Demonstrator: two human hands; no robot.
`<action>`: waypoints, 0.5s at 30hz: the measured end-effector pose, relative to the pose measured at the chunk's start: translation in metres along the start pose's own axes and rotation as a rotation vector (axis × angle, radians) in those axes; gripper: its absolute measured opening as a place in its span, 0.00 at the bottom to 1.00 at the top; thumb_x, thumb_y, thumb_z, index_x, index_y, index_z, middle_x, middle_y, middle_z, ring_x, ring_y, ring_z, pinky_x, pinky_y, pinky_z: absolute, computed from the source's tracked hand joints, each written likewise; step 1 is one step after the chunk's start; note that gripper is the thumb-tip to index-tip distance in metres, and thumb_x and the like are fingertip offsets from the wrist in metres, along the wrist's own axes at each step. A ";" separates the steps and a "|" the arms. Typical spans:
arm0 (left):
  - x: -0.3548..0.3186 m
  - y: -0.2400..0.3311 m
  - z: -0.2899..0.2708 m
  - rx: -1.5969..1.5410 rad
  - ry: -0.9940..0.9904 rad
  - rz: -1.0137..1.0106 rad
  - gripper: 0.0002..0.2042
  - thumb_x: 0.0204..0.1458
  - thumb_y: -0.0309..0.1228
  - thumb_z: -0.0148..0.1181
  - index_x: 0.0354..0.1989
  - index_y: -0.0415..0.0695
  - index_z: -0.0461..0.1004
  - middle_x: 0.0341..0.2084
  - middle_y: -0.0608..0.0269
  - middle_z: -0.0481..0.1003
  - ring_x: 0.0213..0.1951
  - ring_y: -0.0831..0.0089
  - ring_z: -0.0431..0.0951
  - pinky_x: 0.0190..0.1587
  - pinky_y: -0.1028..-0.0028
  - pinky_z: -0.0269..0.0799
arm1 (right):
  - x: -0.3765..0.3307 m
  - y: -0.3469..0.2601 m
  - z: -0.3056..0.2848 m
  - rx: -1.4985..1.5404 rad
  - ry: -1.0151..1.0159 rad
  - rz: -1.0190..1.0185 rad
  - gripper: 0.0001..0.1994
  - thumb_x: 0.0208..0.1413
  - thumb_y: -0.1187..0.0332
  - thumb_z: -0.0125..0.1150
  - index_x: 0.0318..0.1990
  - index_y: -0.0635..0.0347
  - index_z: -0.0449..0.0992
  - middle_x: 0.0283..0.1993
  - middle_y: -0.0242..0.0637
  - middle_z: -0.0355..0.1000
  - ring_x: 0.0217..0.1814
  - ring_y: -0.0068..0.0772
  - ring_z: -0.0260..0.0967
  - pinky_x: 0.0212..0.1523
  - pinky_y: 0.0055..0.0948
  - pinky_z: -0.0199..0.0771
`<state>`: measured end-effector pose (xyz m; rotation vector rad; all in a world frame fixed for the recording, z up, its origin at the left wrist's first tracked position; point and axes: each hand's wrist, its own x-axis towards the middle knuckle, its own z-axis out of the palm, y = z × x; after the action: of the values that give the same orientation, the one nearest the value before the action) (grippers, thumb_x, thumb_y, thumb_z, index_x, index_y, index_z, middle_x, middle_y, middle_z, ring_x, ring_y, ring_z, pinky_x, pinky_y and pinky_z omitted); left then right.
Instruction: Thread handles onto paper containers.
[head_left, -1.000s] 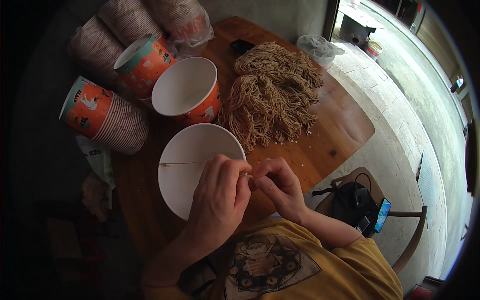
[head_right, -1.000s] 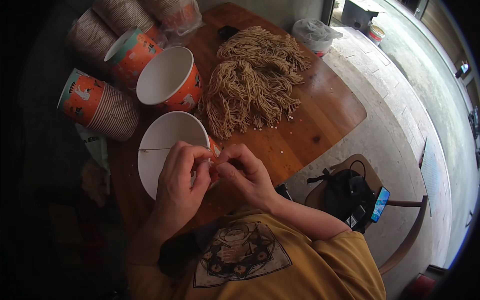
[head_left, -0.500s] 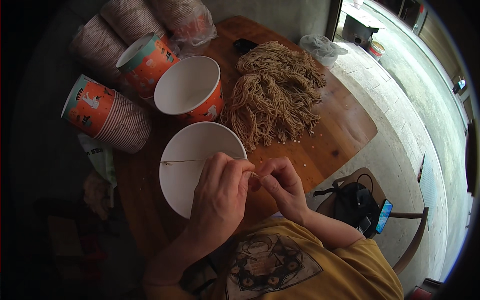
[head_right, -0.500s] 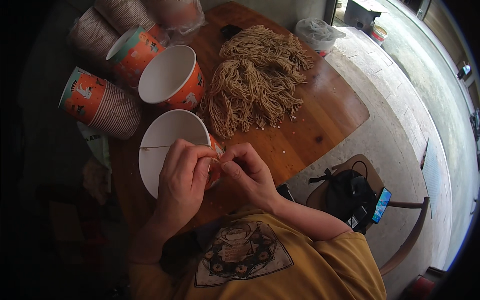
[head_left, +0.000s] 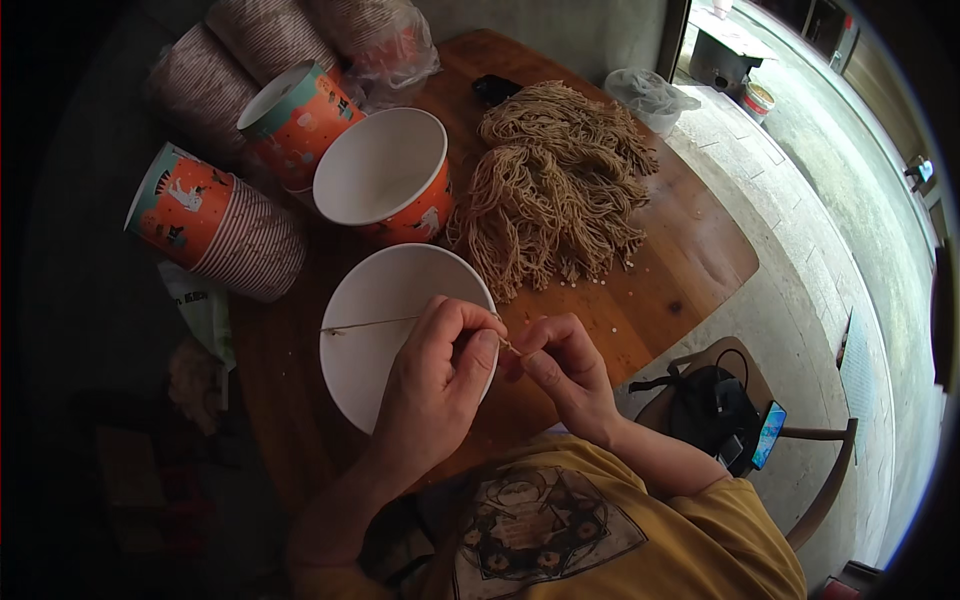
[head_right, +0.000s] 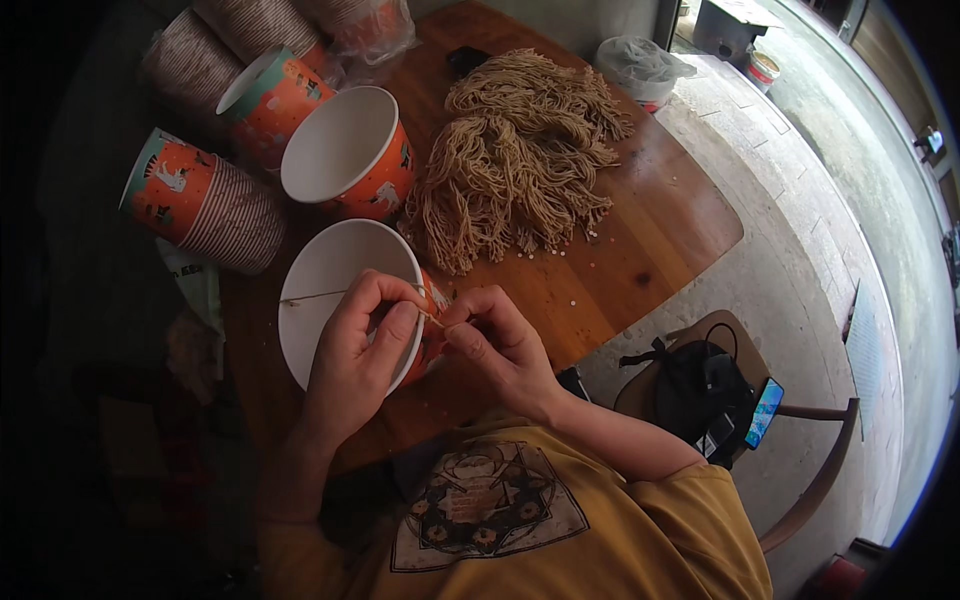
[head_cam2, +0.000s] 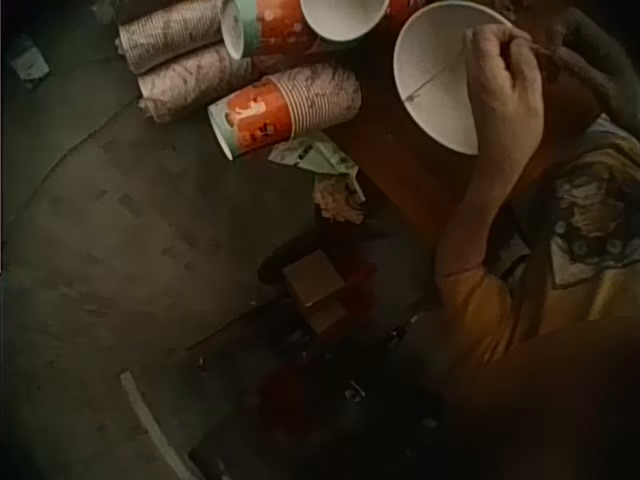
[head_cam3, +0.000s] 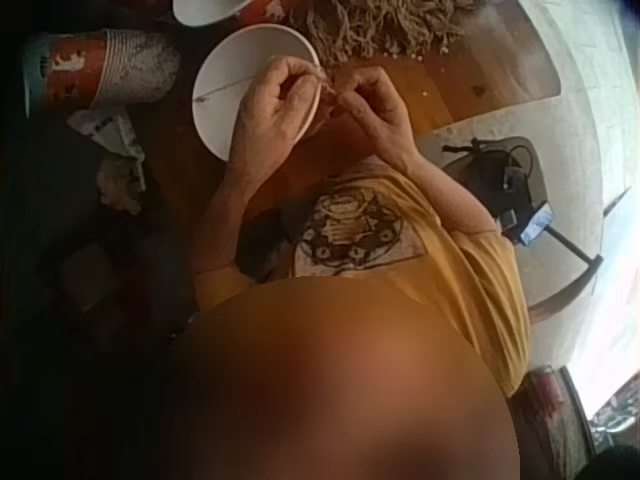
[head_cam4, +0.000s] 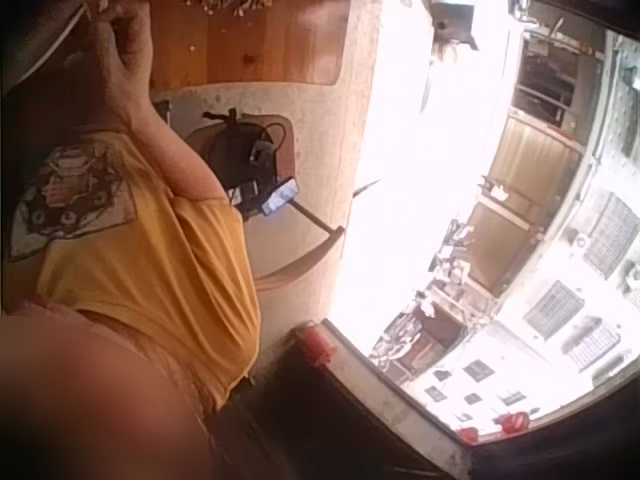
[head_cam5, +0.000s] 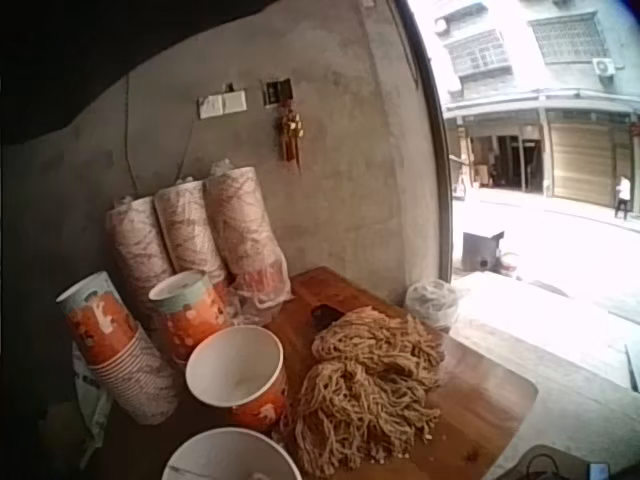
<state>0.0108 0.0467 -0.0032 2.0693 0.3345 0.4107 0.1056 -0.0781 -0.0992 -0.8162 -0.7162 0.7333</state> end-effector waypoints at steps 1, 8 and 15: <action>0.000 0.000 0.000 0.000 0.001 0.000 0.04 0.59 0.25 0.49 0.37 0.37 0.68 0.33 0.59 0.68 0.32 0.72 0.72 0.35 0.73 0.69 | 0.000 0.001 -0.001 0.024 -0.014 0.000 0.07 0.63 0.71 0.50 0.46 0.61 0.64 0.43 0.31 0.65 0.44 0.20 0.66 0.47 0.22 0.69; 0.001 -0.001 -0.002 -0.122 -0.015 -0.096 0.05 0.60 0.26 0.48 0.37 0.38 0.68 0.33 0.62 0.68 0.33 0.78 0.71 0.35 0.76 0.69 | 0.002 -0.005 0.002 -0.019 0.031 0.049 0.06 0.64 0.69 0.48 0.43 0.59 0.61 0.39 0.34 0.68 0.41 0.25 0.68 0.45 0.27 0.70; 0.001 0.001 0.000 -0.157 -0.008 -0.094 0.05 0.60 0.26 0.48 0.36 0.37 0.68 0.33 0.63 0.68 0.32 0.79 0.72 0.36 0.77 0.70 | 0.005 -0.004 -0.001 -0.024 0.038 0.054 0.07 0.65 0.68 0.46 0.44 0.60 0.62 0.39 0.35 0.69 0.41 0.24 0.69 0.46 0.27 0.70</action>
<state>0.0121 0.0469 -0.0021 1.8940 0.3812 0.3607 0.1097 -0.0768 -0.0947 -0.8721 -0.6723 0.7575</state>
